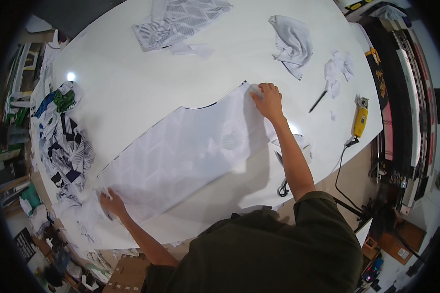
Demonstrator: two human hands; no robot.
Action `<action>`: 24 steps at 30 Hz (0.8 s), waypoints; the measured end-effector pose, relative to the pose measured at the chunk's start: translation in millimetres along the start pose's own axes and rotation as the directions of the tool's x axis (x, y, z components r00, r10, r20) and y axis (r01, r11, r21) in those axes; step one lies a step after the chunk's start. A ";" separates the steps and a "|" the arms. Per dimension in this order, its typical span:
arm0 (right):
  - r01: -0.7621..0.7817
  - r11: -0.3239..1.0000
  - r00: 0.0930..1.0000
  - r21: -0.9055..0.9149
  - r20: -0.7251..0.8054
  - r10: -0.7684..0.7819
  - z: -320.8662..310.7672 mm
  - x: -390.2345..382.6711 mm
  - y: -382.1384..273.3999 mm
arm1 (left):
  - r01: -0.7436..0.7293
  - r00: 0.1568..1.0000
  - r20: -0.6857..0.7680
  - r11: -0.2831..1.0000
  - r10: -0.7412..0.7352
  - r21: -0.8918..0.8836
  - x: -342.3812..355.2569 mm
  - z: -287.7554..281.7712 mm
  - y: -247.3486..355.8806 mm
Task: The person uses a yellow electric cutter to trim a white fabric piece on a table. They then fold the fabric, mark it with a pen, and use scissors to cut along the marked lines. The person repeats this process with a patterned fabric, using a template to guide the cuts.
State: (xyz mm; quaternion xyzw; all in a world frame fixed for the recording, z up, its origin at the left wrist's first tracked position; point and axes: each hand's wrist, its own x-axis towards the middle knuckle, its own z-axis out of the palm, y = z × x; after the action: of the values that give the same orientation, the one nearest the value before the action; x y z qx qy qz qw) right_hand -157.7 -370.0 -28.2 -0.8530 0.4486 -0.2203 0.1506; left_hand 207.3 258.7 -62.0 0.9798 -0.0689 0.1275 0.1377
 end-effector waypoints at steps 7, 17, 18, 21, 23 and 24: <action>-0.119 0.976 0.959 0.182 0.277 0.065 4.2 20.0 9.6 | 0.024 0.994 0.101 0.994 -0.036 0.111 36.2 18.7 41.8; -0.382 0.889 0.870 0.254 0.424 0.253 -7.7 52.4 -7.7 | 0.288 0.952 0.234 0.841 -0.199 -0.458 78.0 22.4 6.8; -0.396 0.886 0.865 0.241 0.422 0.272 -7.4 53.1 -6.6 | 0.322 0.942 0.252 0.820 -0.224 -0.474 79.2 21.2 9.7; -0.409 0.883 0.862 0.229 0.414 0.292 -5.4 54.6 -4.5 | 0.334 0.937 0.254 0.826 -0.239 -0.454 80.7 20.3 8.6; -0.404 0.884 0.871 0.236 0.395 0.293 -3.2 54.4 -3.2 | 0.328 0.938 0.254 0.836 -0.235 -0.440 82.0 19.9 6.3; -0.401 0.884 0.877 0.242 0.381 0.293 -0.4 53.1 -2.7 | 0.333 0.936 0.260 0.834 -0.236 -0.441 82.7 19.4 5.0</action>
State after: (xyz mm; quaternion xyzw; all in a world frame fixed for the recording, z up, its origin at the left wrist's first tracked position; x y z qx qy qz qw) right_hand -129.4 -412.7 -13.9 -0.7469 0.5232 -0.1103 0.3953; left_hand 290.2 240.0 -56.6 0.9221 0.0357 -0.0122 0.3852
